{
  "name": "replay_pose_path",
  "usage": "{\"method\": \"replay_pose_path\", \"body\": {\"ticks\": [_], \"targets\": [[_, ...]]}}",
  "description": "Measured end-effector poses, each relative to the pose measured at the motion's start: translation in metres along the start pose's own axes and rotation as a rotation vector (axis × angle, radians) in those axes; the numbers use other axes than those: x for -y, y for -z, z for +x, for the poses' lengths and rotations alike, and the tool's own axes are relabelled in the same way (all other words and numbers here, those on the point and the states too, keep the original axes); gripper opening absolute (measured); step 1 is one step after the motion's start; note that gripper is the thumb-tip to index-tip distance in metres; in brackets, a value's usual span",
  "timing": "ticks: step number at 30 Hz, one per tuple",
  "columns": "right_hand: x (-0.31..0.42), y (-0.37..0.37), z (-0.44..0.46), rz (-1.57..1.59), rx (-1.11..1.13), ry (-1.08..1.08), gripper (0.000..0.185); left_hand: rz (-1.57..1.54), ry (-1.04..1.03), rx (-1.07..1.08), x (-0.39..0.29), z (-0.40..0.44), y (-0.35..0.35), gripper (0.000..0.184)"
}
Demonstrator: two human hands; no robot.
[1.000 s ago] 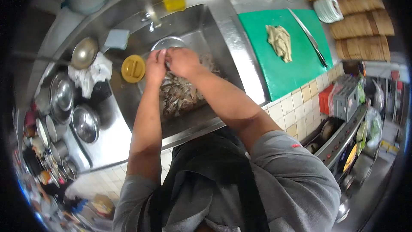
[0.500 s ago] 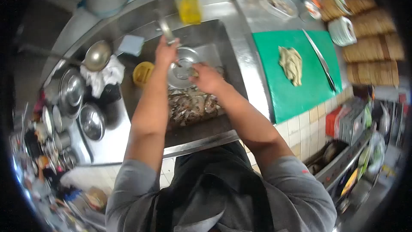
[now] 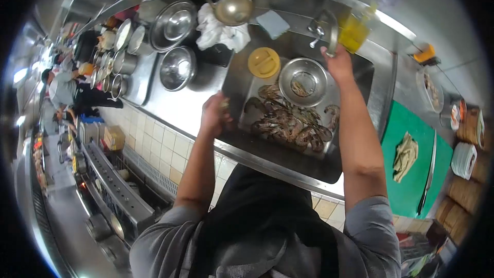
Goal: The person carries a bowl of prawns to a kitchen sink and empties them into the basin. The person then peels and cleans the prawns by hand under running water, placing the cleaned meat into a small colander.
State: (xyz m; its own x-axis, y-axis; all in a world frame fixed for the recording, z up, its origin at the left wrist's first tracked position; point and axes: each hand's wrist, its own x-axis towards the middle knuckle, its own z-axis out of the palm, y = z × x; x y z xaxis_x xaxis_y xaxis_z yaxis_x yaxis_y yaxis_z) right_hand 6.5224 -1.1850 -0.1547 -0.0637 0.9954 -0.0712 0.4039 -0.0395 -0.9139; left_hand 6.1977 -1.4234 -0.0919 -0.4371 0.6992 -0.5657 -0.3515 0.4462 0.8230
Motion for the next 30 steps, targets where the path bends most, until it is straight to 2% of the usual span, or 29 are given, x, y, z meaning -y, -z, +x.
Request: {"method": "replay_pose_path", "body": {"ticks": [1, 2, 4, 6, 8, 9, 10, 12, 13, 16, 19, 21, 23, 25, 26, 28, 29, 30], "targets": [[-0.019, -0.006, 0.016, -0.016, -0.067, 0.066, 0.056, -0.011, 0.010, -0.110, -0.015, -0.013, 0.020, 0.040], [-0.025, -0.011, 0.024, -0.013, -0.059, 0.082, 0.056, 0.082, -0.080, -0.185, -0.023, -0.015, 0.044, 0.042], [-0.034, -0.022, 0.039, 0.191, -0.030, -0.065, 0.063, 0.080, -0.172, -0.250, -0.034, -0.011, 0.091, 0.047], [-0.042, -0.029, 0.055, 0.202, -0.045, -0.050, 0.059, 0.141, -0.179, -0.409, -0.054, -0.003, 0.116, 0.048], [-0.045, -0.033, 0.060, -0.271, -0.143, 0.101, 0.052, 0.217, -0.199, -0.449, -0.072, 0.013, 0.140, 0.046], [-0.024, -0.032, 0.051, -0.389, -0.175, 0.104, 0.046, 0.253, -0.176, -0.467, -0.081, 0.025, 0.149, 0.043], [-0.007, -0.036, 0.044, -0.398, -0.169, 0.104, 0.046, 0.272, -0.166, -0.450, -0.089, 0.035, 0.157, 0.040], [0.015, -0.040, 0.035, -0.667, -0.291, 0.170, 0.044, 0.336, -0.161, -0.377, -0.096, 0.062, 0.176, 0.038], [0.021, -0.041, 0.036, -0.714, -0.260, 0.066, 0.043, 0.334, -0.154, -0.368, -0.099, 0.073, 0.181, 0.038], [0.018, -0.045, 0.040, -0.783, -0.314, 0.022, 0.048, 0.575, -0.178, -0.459, -0.108, 0.101, 0.184, 0.032], [0.009, -0.050, 0.026, -0.814, -0.366, 0.042, 0.046, 0.660, -0.223, -0.376, -0.114, 0.113, 0.194, 0.033], [-0.024, -0.051, 0.014, -0.646, -0.382, 0.105, 0.035, 0.670, -0.218, -0.334, -0.117, 0.110, 0.197, 0.030], [-0.070, -0.046, -0.003, -0.168, -0.142, -0.107, 0.023, 0.748, -0.245, -0.348, -0.123, 0.109, 0.196, 0.029], [0.010, -0.047, -0.052, -0.101, 0.025, -0.415, 0.022, 0.882, -0.276, -0.403, -0.125, 0.106, 0.194, 0.030], [0.013, -0.049, -0.063, -0.106, 0.008, -0.422, 0.022, 0.980, -0.317, -0.438, -0.127, 0.102, 0.192, 0.034], [0.007, -0.050, -0.078, 0.246, -0.095, -0.528, 0.022, 1.051, -0.371, -0.469, -0.129, 0.099, 0.191, 0.034], [-0.003, -0.047, -0.079, 0.363, -0.088, -0.539, 0.016, 1.082, -0.349, -0.511, -0.128, 0.102, 0.193, 0.032], [0.003, -0.045, -0.082, 0.363, -0.097, -0.541, 0.016, 1.083, -0.353, -0.501, -0.129, 0.101, 0.191, 0.032]]}}
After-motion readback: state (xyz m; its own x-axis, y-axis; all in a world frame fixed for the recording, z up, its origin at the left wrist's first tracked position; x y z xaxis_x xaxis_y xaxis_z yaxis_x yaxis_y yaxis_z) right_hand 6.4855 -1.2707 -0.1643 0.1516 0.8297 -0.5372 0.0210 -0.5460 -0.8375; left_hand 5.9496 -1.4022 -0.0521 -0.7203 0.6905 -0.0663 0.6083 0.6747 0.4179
